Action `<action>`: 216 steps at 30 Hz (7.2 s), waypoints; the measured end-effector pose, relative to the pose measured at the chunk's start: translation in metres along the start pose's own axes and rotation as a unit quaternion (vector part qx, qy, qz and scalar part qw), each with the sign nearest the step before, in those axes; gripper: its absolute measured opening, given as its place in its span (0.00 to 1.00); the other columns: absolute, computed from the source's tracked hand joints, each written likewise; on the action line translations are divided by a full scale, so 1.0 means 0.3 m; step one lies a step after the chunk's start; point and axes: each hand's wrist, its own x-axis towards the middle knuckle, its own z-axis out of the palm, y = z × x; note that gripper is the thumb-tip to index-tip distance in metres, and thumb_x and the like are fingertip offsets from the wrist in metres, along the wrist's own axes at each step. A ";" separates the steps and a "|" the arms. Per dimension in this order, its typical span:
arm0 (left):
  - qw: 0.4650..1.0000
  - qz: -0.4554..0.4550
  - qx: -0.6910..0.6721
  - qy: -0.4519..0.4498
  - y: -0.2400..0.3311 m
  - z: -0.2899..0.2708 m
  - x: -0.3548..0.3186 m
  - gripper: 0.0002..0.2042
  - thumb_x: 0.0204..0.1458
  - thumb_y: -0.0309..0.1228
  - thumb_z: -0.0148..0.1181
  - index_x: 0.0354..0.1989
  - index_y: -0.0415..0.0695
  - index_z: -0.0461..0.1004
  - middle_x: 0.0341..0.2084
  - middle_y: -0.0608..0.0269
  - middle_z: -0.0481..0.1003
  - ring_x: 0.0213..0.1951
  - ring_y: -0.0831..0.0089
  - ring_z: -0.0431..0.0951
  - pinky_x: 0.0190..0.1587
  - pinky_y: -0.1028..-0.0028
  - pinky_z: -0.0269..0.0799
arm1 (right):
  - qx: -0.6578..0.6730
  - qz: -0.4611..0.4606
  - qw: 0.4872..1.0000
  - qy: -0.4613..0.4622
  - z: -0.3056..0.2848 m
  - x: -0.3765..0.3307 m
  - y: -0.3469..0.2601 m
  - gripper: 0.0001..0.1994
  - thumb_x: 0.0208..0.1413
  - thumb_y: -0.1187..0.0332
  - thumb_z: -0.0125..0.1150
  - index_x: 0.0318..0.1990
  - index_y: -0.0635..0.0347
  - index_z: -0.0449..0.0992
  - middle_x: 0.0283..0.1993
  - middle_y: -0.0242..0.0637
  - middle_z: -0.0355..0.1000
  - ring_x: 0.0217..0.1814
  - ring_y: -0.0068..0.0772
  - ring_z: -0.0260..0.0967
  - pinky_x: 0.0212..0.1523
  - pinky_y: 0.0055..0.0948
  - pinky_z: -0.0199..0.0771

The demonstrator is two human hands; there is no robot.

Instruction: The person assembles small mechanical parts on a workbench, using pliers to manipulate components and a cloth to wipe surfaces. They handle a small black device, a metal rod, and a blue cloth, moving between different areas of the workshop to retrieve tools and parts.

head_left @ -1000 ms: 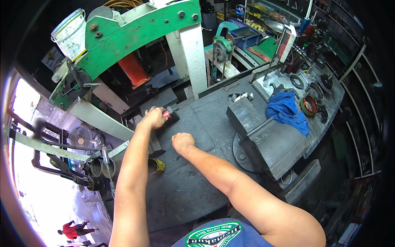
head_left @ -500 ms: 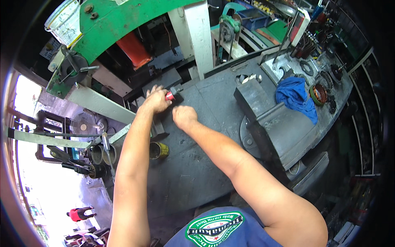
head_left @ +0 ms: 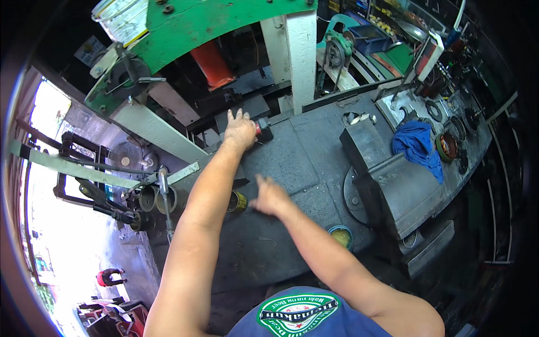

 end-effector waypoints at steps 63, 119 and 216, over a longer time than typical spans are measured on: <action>0.616 -0.276 -0.696 0.244 0.420 0.535 -1.006 0.32 0.59 0.32 0.77 0.69 0.37 0.70 0.48 0.53 0.81 0.38 0.71 0.80 0.47 0.67 0.79 | 0.113 -0.027 0.915 0.386 -0.178 -0.013 0.256 0.70 0.42 0.66 0.89 0.87 0.59 0.39 0.79 0.68 0.62 0.80 0.67 0.64 0.79 0.48 0.67; 0.618 0.735 -0.272 0.069 2.814 -0.771 -1.098 0.12 0.59 0.29 0.65 0.50 0.42 0.79 0.35 0.49 0.86 0.45 0.47 0.87 0.54 0.50 0.78 | 0.039 0.304 0.826 0.474 -0.304 -2.716 1.466 0.14 0.57 0.67 0.76 0.48 0.63 0.86 0.45 0.53 0.85 0.50 0.57 0.85 0.52 0.48 0.84; 0.409 0.068 -0.807 0.421 2.360 -1.350 -0.240 0.44 0.67 0.59 0.51 0.84 0.43 0.53 0.84 0.51 0.53 0.83 0.50 0.53 0.84 0.52 0.48 | 0.256 -0.618 0.735 -0.112 -1.902 -1.164 1.337 0.52 0.63 0.52 0.74 0.79 0.85 0.52 0.84 0.73 0.50 0.90 0.65 0.46 0.87 0.48 0.46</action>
